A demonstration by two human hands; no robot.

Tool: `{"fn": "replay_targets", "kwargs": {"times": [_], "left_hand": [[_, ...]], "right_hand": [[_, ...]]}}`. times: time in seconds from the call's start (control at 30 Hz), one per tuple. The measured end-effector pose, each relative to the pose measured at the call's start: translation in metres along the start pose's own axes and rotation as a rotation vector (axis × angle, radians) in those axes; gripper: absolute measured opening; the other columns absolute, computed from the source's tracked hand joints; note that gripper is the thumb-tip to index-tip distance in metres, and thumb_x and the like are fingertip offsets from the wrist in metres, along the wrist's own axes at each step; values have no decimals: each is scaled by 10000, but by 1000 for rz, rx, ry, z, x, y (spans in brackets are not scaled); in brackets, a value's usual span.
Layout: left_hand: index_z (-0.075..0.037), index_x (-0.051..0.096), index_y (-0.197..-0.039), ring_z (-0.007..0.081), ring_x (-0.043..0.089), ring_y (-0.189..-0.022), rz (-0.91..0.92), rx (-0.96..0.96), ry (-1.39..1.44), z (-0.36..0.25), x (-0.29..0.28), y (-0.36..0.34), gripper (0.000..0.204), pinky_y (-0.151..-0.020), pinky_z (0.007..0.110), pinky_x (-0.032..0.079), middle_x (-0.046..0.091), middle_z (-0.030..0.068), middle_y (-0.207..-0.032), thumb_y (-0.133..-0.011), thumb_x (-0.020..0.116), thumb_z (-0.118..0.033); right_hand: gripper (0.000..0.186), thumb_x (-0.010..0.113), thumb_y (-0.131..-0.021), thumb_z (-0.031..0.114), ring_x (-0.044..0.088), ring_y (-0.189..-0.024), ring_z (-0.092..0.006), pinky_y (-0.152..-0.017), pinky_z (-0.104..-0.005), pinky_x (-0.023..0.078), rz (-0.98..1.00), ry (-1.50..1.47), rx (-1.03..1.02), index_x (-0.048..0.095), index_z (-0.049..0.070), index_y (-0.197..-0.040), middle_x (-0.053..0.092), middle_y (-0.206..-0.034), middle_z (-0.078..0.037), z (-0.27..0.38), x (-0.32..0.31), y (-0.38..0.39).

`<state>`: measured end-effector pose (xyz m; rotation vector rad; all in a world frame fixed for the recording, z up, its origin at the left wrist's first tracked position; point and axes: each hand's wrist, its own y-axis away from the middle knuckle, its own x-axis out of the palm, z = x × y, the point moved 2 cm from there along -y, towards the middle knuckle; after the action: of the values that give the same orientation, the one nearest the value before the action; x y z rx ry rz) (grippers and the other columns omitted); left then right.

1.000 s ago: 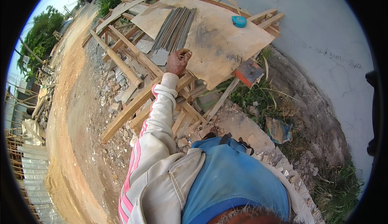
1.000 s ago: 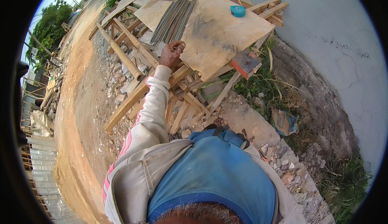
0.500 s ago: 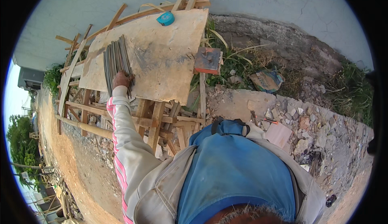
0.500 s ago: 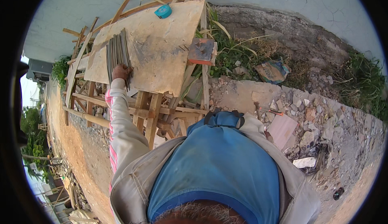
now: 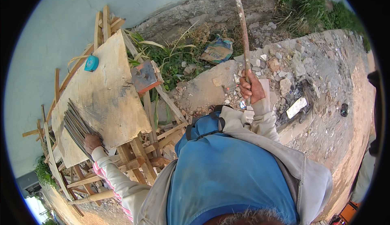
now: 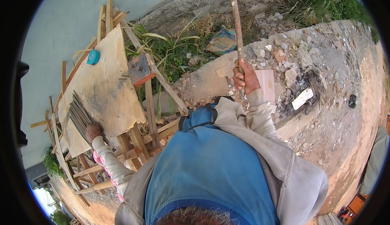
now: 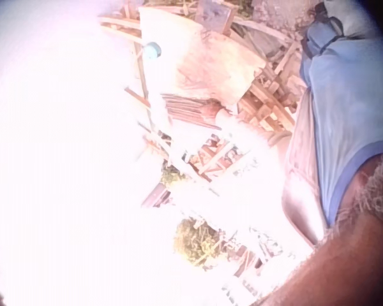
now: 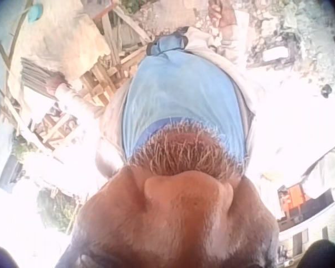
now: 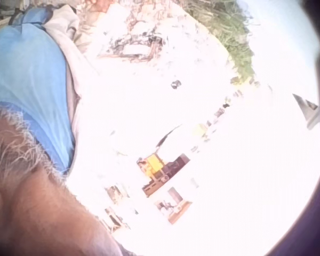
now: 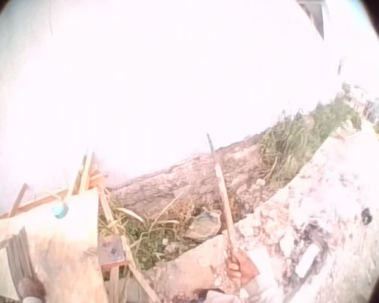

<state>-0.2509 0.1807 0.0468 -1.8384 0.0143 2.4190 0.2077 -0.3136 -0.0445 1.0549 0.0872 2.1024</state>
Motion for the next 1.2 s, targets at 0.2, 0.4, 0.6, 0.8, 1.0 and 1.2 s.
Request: {"fn": "replay_targets", "kwargs": {"times": [0.2, 0.4, 0.6, 0.8, 1.0, 1.2], "left_hand": [[-3, 622, -1037, 458, 657, -892, -133, 42, 244, 31, 36, -18, 375, -785, 518, 512, 684, 277, -960, -910, 539, -345], [-32, 613, -850, 290, 562, -598, 29, 87, 920, 64, 78, -42, 335, -574, 434, 432, 591, 135, -695, -949, 545, -345], [-150, 540, -763, 40, 304, -379, 203, 44, 1617, 78, 52, 16, 313, -320, 223, 238, 404, -62, -533, -987, 587, -363], [-89, 572, -937, 63, 442, -500, -93, 41, 1946, 29, -17, 93, 263, -393, 203, 361, 473, -17, -647, -991, 609, -343], [-88, 561, -1037, 117, 536, -715, -135, 405, 2029, -118, -67, 151, 218, -622, 252, 451, 561, 26, -835, -981, 630, -287], [-88, 624, -1076, 197, 664, -798, 353, 580, 2229, -272, -101, 221, 173, -702, 322, 574, 666, 112, -1008, -936, 684, -169]], "right_hand": [[601, 355, -980, 673, 413, -436, -140, -429, -308, 390, 261, -31, 42, 515, 95, -1015, 419, -609, -17, 17, 50, -29], [429, 509, -984, 557, 363, -401, -75, -360, -248, 311, -245, 206, -282, 485, 131, -942, 398, -596, 33, 22, 57, -49], [421, 585, -963, 515, 306, -374, -57, -324, -237, 271, -323, 243, -217, 423, 159, -808, 310, -545, 55, 13, 37, -28], [396, 614, -969, 439, 367, -384, -76, -358, -247, 335, -122, 262, -324, 442, 142, -772, 395, -548, 26, 34, 21, -24], [447, 708, -911, 433, 425, -402, -75, -377, -264, 359, -349, 668, -617, 472, 109, -715, 415, -523, 36, 79, 30, -62], [470, 700, -912, 465, 392, -459, -65, -422, -282, 323, -267, 736, -481, 468, 106, -717, 398, -555, 53, 89, 31, -65]]}}
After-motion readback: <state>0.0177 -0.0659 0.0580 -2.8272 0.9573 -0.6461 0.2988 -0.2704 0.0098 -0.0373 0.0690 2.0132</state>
